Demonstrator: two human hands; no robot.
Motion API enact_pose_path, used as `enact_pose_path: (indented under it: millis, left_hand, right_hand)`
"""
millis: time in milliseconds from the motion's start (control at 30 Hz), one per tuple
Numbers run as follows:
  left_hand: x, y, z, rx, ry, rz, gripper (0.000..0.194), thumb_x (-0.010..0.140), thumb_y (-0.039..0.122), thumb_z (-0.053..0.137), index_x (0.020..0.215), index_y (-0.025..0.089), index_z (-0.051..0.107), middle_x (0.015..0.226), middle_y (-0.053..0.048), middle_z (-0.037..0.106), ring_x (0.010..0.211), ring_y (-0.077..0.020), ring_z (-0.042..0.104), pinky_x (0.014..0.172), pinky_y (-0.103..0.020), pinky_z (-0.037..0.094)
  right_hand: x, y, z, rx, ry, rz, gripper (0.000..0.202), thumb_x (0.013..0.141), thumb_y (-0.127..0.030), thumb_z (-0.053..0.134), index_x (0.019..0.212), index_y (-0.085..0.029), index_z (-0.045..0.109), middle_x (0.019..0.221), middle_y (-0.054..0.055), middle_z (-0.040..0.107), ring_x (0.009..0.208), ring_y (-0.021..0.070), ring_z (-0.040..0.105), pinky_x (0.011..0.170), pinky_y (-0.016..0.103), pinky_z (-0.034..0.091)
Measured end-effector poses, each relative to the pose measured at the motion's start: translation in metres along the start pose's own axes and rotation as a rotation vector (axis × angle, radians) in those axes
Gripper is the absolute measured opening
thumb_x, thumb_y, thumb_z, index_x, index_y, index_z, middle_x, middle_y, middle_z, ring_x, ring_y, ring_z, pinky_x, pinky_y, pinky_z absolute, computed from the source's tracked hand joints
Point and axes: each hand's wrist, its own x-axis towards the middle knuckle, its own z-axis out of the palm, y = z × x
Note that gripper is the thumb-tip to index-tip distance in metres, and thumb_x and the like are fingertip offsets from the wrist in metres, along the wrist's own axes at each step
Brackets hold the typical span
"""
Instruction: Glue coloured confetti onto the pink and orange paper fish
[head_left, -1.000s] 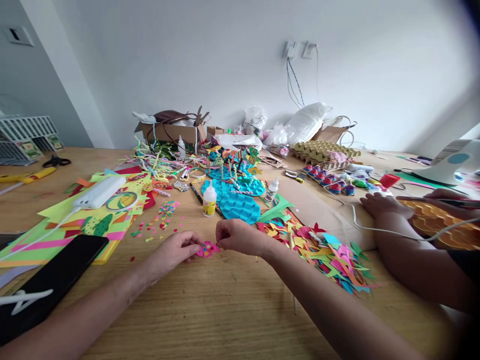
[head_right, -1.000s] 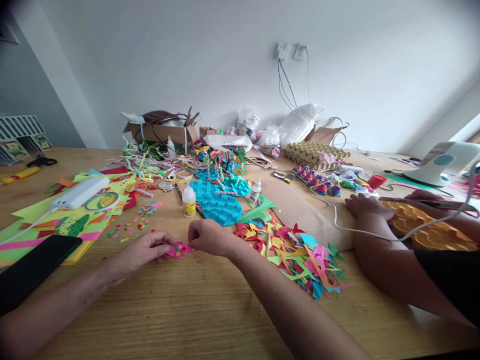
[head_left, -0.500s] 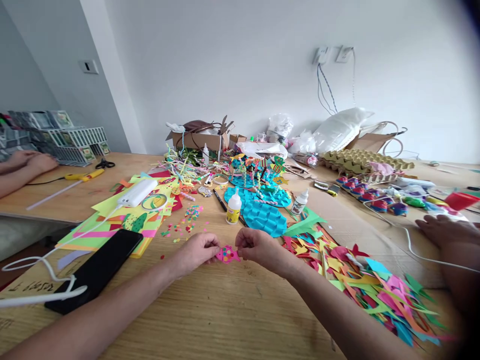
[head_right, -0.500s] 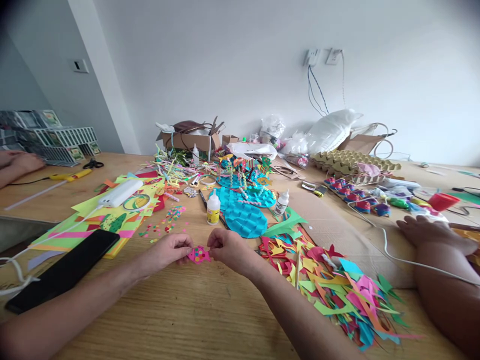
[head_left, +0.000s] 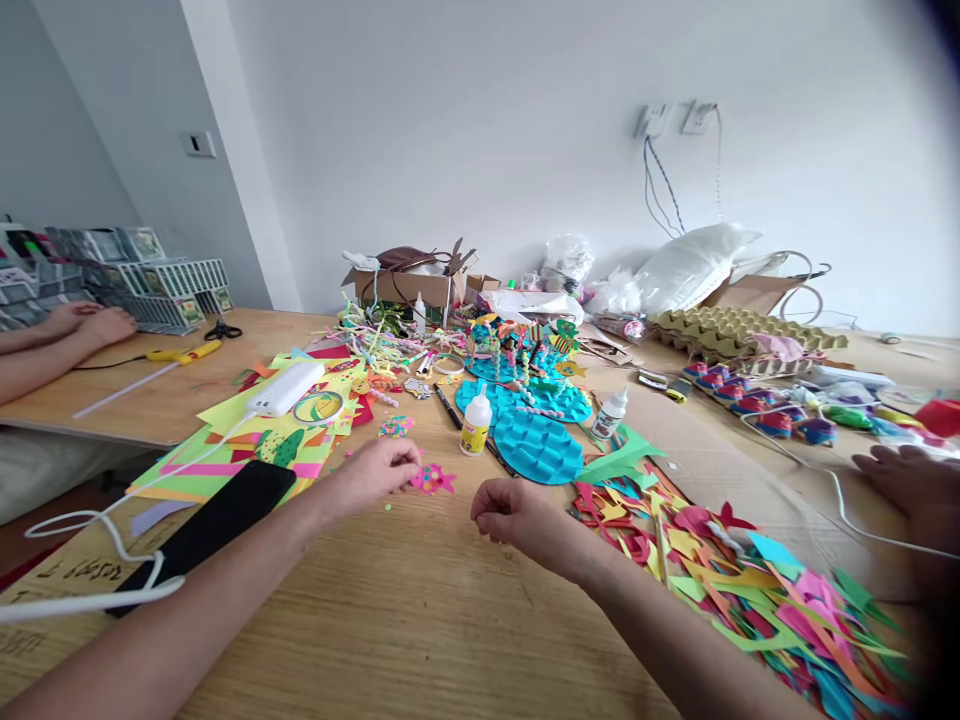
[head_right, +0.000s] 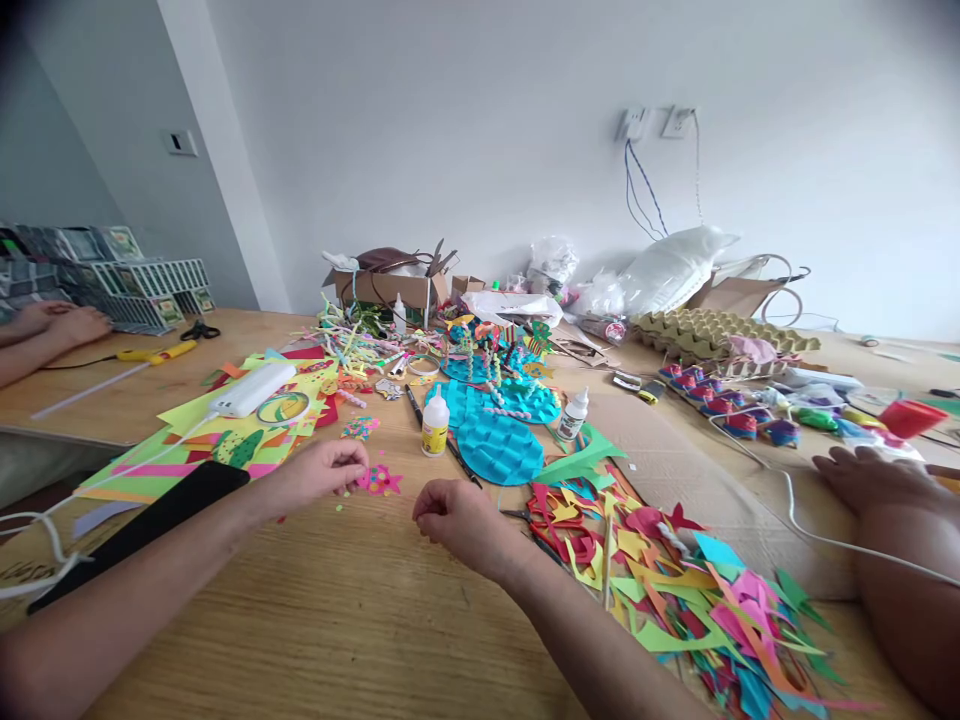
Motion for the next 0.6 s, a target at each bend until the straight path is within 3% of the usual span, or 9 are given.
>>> enact_pose_path:
  millis: [233, 333, 467, 600]
  left_hand:
    - [0.037, -0.018, -0.064, -0.064, 0.523, -0.012, 0.011, 0.072, 0.026, 0.05, 0.074, 0.016, 0.054, 0.063, 0.002, 0.057, 0.06, -0.0117, 0.056, 0.054, -0.021, 0.044]
    - [0.057, -0.031, -0.095, -0.057, 0.747, -0.086, 0.013, 0.08, 0.022, 0.046, 0.087, 0.014, 0.054, 0.074, -0.001, 0.058, 0.066, -0.0116, 0.057, 0.056, -0.021, 0.046]
    - [0.079, -0.053, -0.123, 0.008, 0.869, -0.226, 0.026, 0.085, 0.029, 0.048, 0.105, 0.013, 0.051, 0.099, -0.006, 0.057, 0.08, -0.0159, 0.058, 0.067, -0.033, 0.05]
    - [0.093, -0.077, -0.132, 0.142, 0.841, -0.377, 0.029, 0.084, 0.03, 0.05, 0.108, 0.014, 0.051, 0.107, -0.006, 0.055, 0.09, -0.0204, 0.056, 0.075, -0.038, 0.049]
  right_hand:
    - [-0.039, -0.029, 0.021, -0.234, -0.046, -0.098, 0.023, 0.067, -0.006, 0.043, 0.07, -0.019, 0.062, 0.07, 0.0, 0.063, 0.063, 0.0104, 0.054, 0.055, 0.018, 0.037]
    - [-0.05, -0.032, 0.034, -0.302, -0.073, -0.127, 0.02, 0.071, -0.011, 0.044, 0.074, -0.02, 0.062, 0.079, 0.001, 0.066, 0.072, 0.0128, 0.057, 0.063, 0.019, 0.04]
    - [-0.053, -0.023, 0.049, -0.37, -0.178, -0.198, 0.017, 0.068, -0.009, 0.049, 0.075, -0.019, 0.061, 0.08, 0.003, 0.066, 0.07, 0.0129, 0.059, 0.058, 0.017, 0.039]
    - [-0.051, -0.009, 0.057, -0.401, -0.049, -0.32, 0.013, 0.071, -0.01, 0.051, 0.074, -0.019, 0.058, 0.074, 0.001, 0.064, 0.063, 0.0105, 0.058, 0.054, 0.015, 0.038]
